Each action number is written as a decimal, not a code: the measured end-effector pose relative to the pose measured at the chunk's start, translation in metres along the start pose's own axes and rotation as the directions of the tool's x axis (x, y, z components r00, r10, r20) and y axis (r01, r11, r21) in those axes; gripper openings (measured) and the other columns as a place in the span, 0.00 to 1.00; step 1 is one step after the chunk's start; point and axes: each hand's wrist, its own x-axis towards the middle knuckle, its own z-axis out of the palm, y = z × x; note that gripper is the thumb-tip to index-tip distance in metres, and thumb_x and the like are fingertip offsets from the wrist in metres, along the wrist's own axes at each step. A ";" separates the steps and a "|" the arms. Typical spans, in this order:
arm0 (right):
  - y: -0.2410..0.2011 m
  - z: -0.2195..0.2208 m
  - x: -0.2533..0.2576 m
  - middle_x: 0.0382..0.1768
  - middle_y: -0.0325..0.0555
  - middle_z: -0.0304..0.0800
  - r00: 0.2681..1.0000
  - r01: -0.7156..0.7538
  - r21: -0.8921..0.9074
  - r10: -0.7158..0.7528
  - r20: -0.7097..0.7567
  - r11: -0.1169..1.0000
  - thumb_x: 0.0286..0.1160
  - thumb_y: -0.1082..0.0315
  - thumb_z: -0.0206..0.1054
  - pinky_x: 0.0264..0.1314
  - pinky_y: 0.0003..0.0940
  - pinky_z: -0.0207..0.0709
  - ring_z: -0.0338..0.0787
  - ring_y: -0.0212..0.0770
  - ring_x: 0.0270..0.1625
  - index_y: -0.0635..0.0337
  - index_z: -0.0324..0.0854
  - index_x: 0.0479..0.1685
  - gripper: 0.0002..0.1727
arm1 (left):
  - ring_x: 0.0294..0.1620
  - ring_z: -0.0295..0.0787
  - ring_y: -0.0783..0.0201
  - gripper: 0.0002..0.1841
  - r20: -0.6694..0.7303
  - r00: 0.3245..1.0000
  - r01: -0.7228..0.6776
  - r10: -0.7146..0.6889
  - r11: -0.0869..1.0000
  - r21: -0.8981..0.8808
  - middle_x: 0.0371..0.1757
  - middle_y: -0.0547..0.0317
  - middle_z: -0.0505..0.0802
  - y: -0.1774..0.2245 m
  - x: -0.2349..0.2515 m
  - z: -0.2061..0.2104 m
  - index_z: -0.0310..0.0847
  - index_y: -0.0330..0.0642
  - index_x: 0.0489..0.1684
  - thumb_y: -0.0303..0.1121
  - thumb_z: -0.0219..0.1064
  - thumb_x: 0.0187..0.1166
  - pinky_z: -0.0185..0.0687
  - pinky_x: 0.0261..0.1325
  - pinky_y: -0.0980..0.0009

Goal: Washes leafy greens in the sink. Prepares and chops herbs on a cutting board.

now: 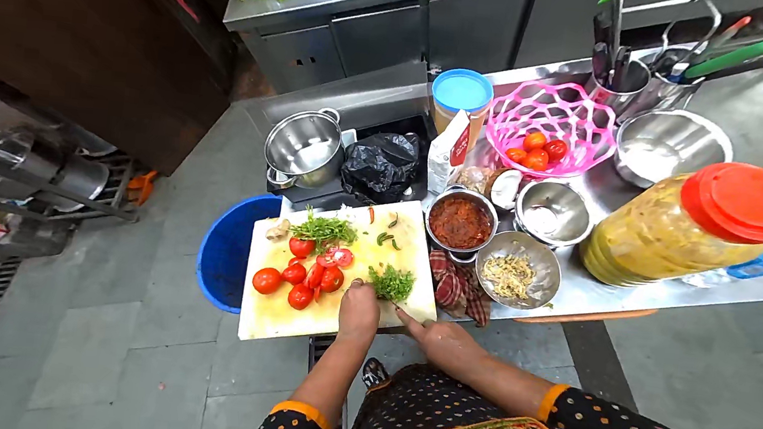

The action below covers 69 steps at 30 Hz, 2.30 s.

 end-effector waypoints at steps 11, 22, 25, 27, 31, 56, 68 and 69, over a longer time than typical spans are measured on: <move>-0.001 0.000 0.004 0.40 0.60 0.90 1.000 -0.003 0.017 0.003 -0.002 1.000 0.88 0.68 0.52 0.48 0.57 0.86 0.93 0.61 0.42 0.42 0.51 0.95 0.35 | 0.60 0.89 0.43 0.10 -0.012 1.000 0.013 -0.013 1.000 -0.018 0.58 0.40 0.89 0.000 0.001 0.001 0.91 0.35 0.49 0.22 0.64 0.79 0.87 0.64 0.49; -0.003 -0.002 0.003 0.41 0.60 0.90 1.000 -0.001 0.007 0.001 0.020 1.000 0.88 0.70 0.51 0.49 0.58 0.87 0.94 0.61 0.44 0.42 0.51 0.95 0.35 | 0.61 0.89 0.45 0.09 0.004 1.000 0.009 -0.009 1.000 0.021 0.57 0.42 0.90 -0.002 0.003 -0.002 0.91 0.35 0.48 0.25 0.65 0.80 0.86 0.65 0.50; -0.003 -0.003 -0.003 0.39 0.58 0.90 1.000 0.013 -0.007 -0.013 -0.011 1.000 0.88 0.68 0.51 0.46 0.57 0.87 0.94 0.60 0.41 0.42 0.53 0.95 0.34 | 0.61 0.89 0.44 0.08 -0.001 1.000 0.009 -0.009 1.000 0.016 0.56 0.41 0.90 -0.003 0.005 -0.003 0.91 0.34 0.46 0.26 0.66 0.80 0.86 0.65 0.50; -0.010 -0.004 0.008 0.37 0.56 0.90 1.000 0.013 -0.013 -0.014 -0.024 1.000 0.89 0.67 0.51 0.46 0.55 0.87 0.94 0.57 0.40 0.42 0.53 0.95 0.34 | 0.60 0.89 0.44 0.08 0.001 1.000 0.004 -0.004 1.000 -0.003 0.56 0.41 0.90 -0.003 0.003 -0.002 0.90 0.34 0.45 0.27 0.67 0.79 0.86 0.65 0.49; -0.010 -0.004 0.018 0.40 0.59 0.90 1.000 0.000 -0.006 0.000 -0.005 1.000 0.87 0.70 0.52 0.49 0.57 0.86 0.94 0.60 0.43 0.43 0.53 0.95 0.35 | 0.63 0.88 0.43 0.11 0.010 1.000 -0.002 0.002 1.000 -0.023 0.60 0.39 0.89 -0.003 0.000 -0.004 0.89 0.32 0.51 0.24 0.62 0.81 0.85 0.67 0.50; -0.004 0.003 0.006 0.39 0.59 0.91 1.000 0.011 0.013 -0.011 -0.008 1.000 0.89 0.68 0.50 0.48 0.58 0.87 0.94 0.61 0.42 0.43 0.54 0.94 0.33 | 0.66 0.85 0.45 0.12 0.050 0.998 -0.040 0.039 0.999 0.017 0.65 0.41 0.85 -0.006 -0.010 0.000 0.89 0.31 0.52 0.29 0.63 0.82 0.82 0.70 0.53; -0.006 0.004 0.013 0.38 0.58 0.91 1.000 0.024 0.022 -0.025 0.016 0.999 0.89 0.66 0.50 0.49 0.58 0.86 0.94 0.61 0.43 0.42 0.53 0.95 0.33 | 0.61 0.89 0.43 0.09 0.029 0.998 0.055 -0.054 0.998 -0.025 0.55 0.39 0.91 -0.012 0.003 -0.007 0.91 0.34 0.44 0.27 0.64 0.82 0.85 0.65 0.47; -0.002 0.006 0.008 0.39 0.59 0.91 1.000 0.029 0.019 -0.029 0.010 0.999 0.89 0.66 0.50 0.49 0.59 0.86 0.94 0.61 0.43 0.41 0.53 0.95 0.33 | 0.62 0.89 0.42 0.09 0.023 0.998 0.054 -0.053 0.998 -0.038 0.55 0.39 0.91 -0.013 0.003 -0.006 0.92 0.34 0.45 0.27 0.64 0.81 0.85 0.65 0.47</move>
